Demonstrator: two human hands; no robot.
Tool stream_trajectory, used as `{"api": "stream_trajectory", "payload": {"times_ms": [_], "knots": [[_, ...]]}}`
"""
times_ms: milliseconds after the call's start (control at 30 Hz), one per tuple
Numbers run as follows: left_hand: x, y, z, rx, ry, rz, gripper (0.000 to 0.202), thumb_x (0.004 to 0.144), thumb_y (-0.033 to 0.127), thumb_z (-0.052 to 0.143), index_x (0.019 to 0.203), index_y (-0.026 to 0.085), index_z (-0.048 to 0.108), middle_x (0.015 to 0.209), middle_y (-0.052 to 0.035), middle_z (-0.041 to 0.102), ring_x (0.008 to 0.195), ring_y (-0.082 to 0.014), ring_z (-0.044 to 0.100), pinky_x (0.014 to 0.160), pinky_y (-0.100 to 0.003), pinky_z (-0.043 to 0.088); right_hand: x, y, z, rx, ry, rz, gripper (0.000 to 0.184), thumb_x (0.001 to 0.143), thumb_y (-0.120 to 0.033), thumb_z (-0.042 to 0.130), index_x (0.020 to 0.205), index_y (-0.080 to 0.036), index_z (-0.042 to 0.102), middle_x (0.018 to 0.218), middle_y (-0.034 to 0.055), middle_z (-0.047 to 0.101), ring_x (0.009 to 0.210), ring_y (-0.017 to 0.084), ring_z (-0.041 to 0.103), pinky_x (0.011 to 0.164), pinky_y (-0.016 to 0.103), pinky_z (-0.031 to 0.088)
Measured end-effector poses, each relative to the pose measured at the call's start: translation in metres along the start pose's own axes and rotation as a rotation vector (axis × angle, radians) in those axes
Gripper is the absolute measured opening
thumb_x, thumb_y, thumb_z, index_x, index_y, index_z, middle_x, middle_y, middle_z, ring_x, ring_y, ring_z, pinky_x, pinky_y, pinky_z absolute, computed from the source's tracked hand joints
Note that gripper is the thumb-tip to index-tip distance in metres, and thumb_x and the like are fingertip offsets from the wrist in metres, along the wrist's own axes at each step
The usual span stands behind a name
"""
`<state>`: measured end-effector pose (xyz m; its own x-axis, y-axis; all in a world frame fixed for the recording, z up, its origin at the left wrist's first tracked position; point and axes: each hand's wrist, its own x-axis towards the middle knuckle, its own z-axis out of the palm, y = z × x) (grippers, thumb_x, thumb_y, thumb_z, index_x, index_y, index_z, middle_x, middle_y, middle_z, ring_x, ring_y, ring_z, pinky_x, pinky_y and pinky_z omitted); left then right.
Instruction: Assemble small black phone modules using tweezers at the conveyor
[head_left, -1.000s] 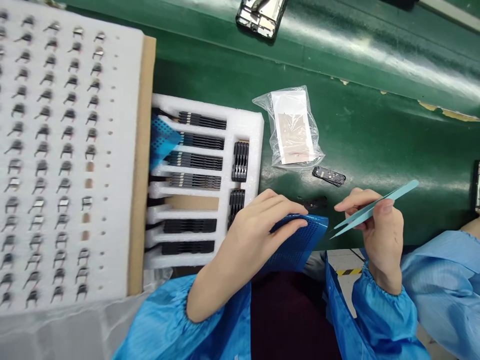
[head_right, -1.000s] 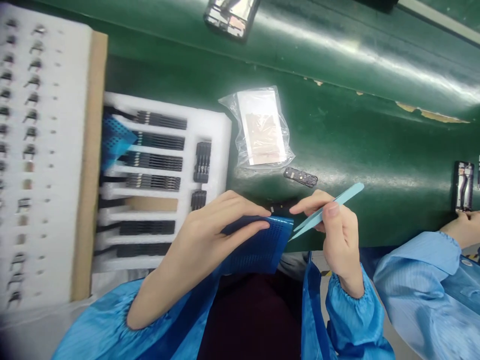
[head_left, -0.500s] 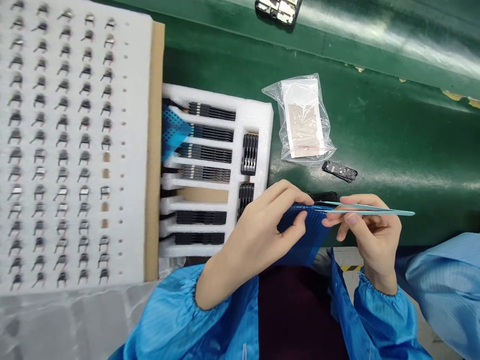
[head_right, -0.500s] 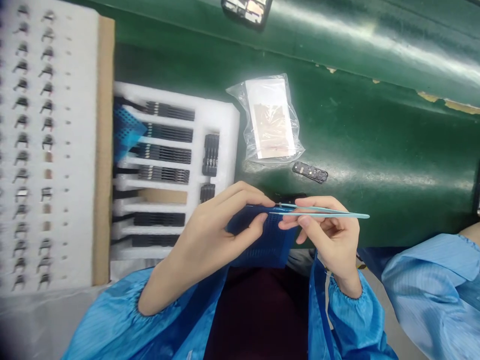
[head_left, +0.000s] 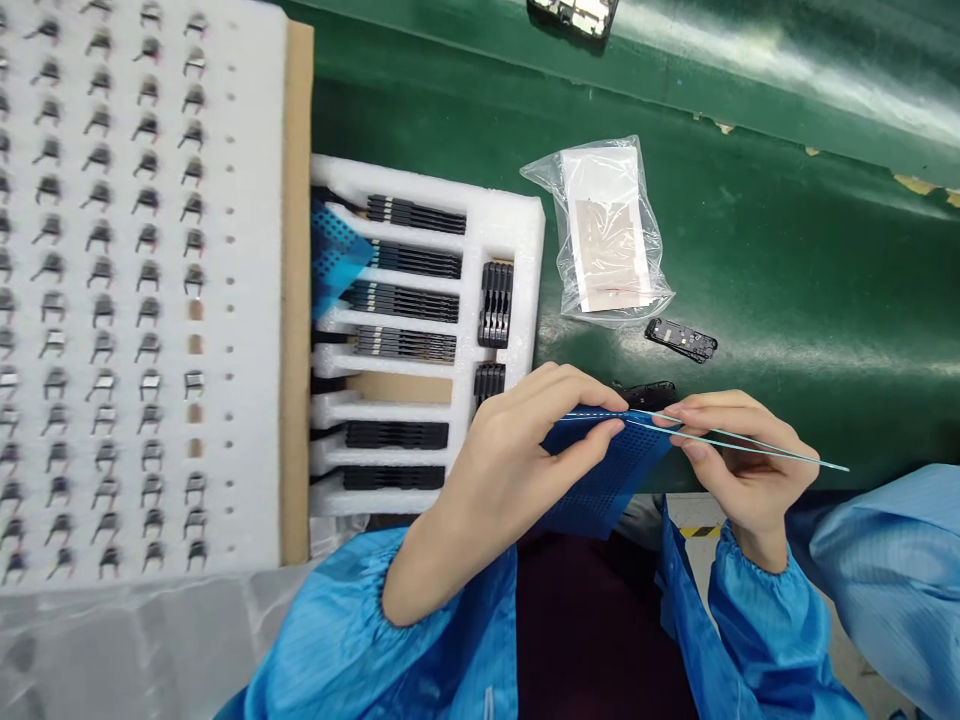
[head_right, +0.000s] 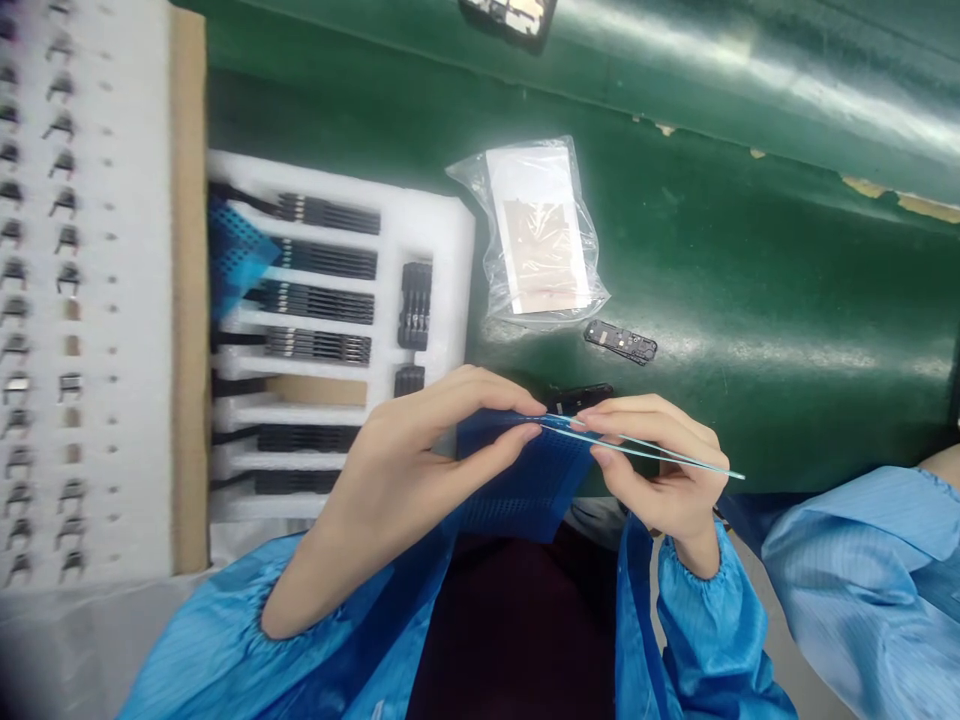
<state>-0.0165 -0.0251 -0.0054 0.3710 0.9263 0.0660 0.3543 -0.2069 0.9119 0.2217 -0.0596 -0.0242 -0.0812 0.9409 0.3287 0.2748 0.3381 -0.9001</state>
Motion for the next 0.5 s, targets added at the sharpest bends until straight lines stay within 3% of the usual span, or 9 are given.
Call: {"api": "stream_trajectory", "payload": {"times_ms": [500], "knots": [[0.0014,-0.0005,0.0016,-0.01,0.008,-0.014,0.014,0.103,0.005,0.074,0.105,0.019,0.077,0.099,0.0022,0.081,0.091,-0.0126,0.074,0.082,-0.023,0.057,0.0026,0.0007,0.004,-0.045,-0.016,-0.085,0.046,0.091,-0.002,0.083,0.129,-0.028,0.084,0.111,0.0029,0.089,0.095,0.022,0.087,0.077,0.033,0.075]]}}
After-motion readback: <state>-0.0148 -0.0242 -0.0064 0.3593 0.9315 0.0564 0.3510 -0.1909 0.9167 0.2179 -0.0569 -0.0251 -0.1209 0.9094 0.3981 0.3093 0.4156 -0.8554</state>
